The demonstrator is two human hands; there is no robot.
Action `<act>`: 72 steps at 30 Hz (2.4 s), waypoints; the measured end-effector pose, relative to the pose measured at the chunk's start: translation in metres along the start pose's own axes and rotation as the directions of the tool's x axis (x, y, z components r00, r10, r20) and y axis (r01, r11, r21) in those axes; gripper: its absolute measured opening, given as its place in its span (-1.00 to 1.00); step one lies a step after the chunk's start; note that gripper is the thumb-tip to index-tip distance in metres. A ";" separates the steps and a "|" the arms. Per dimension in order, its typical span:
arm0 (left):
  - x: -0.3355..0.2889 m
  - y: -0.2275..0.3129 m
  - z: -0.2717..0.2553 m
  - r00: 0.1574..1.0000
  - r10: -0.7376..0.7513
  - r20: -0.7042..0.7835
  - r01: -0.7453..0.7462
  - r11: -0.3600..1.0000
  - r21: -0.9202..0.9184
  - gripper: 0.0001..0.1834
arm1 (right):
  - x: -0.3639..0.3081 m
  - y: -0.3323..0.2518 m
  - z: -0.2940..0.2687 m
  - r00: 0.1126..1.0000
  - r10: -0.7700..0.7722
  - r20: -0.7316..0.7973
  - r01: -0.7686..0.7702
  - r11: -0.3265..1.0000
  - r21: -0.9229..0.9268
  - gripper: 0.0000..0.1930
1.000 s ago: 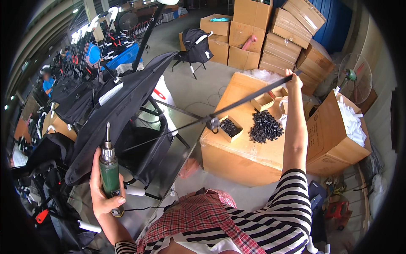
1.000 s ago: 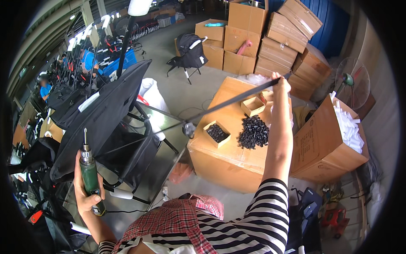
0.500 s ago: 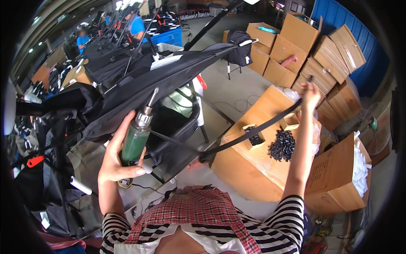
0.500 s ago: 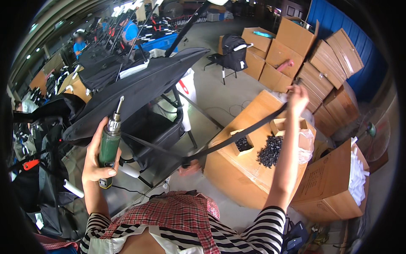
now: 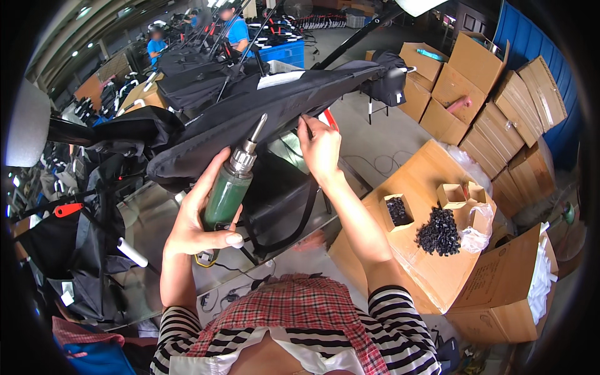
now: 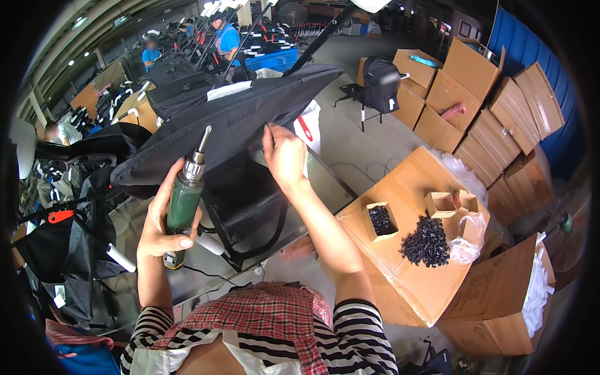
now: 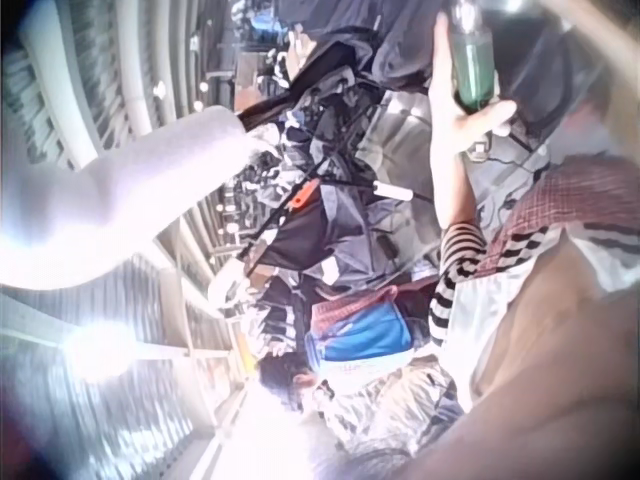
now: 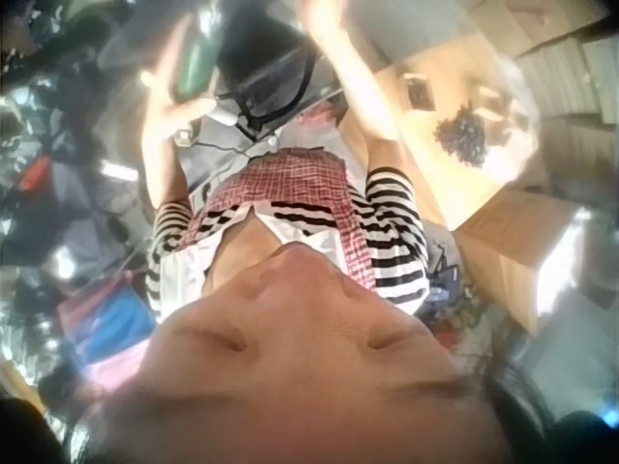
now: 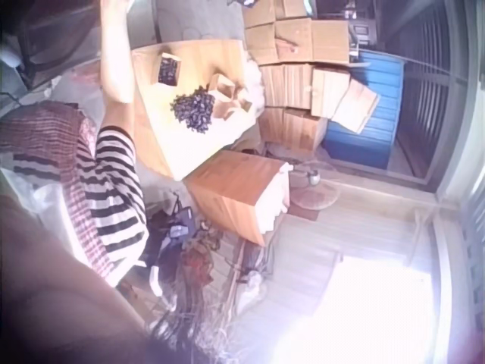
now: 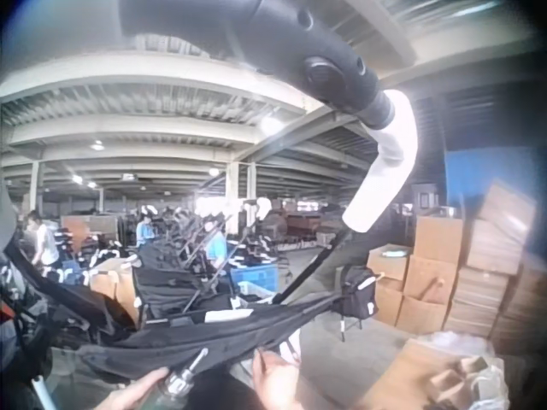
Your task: The person uses a cordless electric screwdriver to attach black fabric panels to a metal stroller frame. They repeatedly pick up screws, align the fabric, and drive screws into the frame at multiple attachment points. The person moves the stroller along a metal workbench and continues fastening components throughout the clip.
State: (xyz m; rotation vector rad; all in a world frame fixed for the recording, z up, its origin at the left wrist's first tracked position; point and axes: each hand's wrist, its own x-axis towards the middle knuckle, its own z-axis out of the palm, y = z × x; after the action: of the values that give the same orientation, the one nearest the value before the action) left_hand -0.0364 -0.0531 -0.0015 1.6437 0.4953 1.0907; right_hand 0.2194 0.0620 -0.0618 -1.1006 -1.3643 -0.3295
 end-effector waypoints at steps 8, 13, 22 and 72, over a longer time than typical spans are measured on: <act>0.005 0.001 -0.002 1.000 -0.028 -0.003 0.028 1.000 -0.013 0.39 | 0.008 0.013 0.004 1.000 0.026 -0.002 -0.026 0.993 -0.119 -0.87; 0.009 0.005 -0.006 0.998 -0.039 0.051 0.041 0.998 -0.057 0.32 | 0.005 0.018 0.005 0.974 -0.205 -0.091 0.192 0.971 -0.140 -0.85; 0.016 -0.001 -0.010 1.000 -0.010 0.003 0.011 0.998 -0.058 0.36 | 0.039 0.038 -0.041 0.711 -0.549 0.440 0.702 0.591 -0.397 -0.50; 0.013 0.003 -0.008 0.966 0.084 0.245 -0.141 0.964 0.225 0.18 | 0.023 0.045 -0.040 0.916 0.230 0.329 -0.265 0.962 0.065 -0.84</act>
State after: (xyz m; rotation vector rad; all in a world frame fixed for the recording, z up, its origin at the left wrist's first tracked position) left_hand -0.0372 -0.0396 0.0070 2.0077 0.3935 0.9293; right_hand 0.2835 0.0626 -0.0537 -1.2572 -1.4842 0.1146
